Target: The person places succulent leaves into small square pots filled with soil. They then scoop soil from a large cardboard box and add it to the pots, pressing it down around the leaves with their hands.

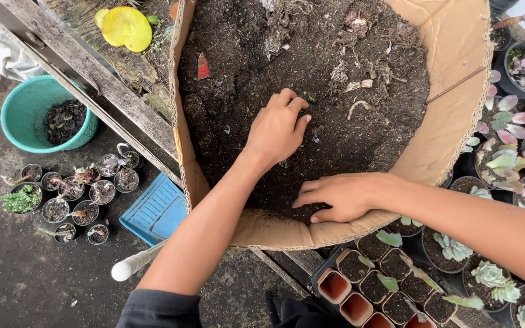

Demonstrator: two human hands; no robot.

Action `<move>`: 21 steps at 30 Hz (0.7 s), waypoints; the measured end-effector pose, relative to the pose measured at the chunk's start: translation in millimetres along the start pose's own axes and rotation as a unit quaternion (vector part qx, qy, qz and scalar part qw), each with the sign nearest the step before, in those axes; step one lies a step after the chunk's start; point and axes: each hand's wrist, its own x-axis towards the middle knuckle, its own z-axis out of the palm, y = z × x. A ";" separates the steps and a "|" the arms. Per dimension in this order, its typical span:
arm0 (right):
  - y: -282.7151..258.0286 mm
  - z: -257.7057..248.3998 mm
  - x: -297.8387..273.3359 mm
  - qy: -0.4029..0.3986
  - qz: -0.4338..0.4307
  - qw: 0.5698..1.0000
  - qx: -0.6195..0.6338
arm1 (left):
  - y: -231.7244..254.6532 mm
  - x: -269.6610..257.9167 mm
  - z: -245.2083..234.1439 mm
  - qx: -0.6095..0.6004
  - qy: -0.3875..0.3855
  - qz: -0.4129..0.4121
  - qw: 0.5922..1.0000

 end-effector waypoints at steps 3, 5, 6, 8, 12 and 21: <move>10.8 11.6 -4.2 -0.003 0.022 1.000 -0.001 | 0.6 1.4 -0.3 0.001 0.000 0.002 1.000; 16.5 18.3 -5.0 0.014 0.018 1.000 0.000 | 1.2 0.9 -1.9 -0.001 -0.001 -0.003 1.000; 15.7 18.7 -4.9 0.014 0.018 1.000 0.000 | 0.8 1.2 -1.2 -0.001 -0.001 -0.002 1.000; 14.1 19.1 -4.6 0.031 0.023 0.999 -0.008 | -0.5 1.8 0.2 0.004 -0.001 0.001 1.000; 9.8 18.0 -8.0 0.043 0.052 0.998 0.011 | 3.9 0.4 -4.2 0.001 -0.003 0.002 1.000; -17.5 -6.0 -8.2 0.072 0.136 0.988 -0.018 | 5.9 0.0 -6.1 0.002 0.000 0.005 1.000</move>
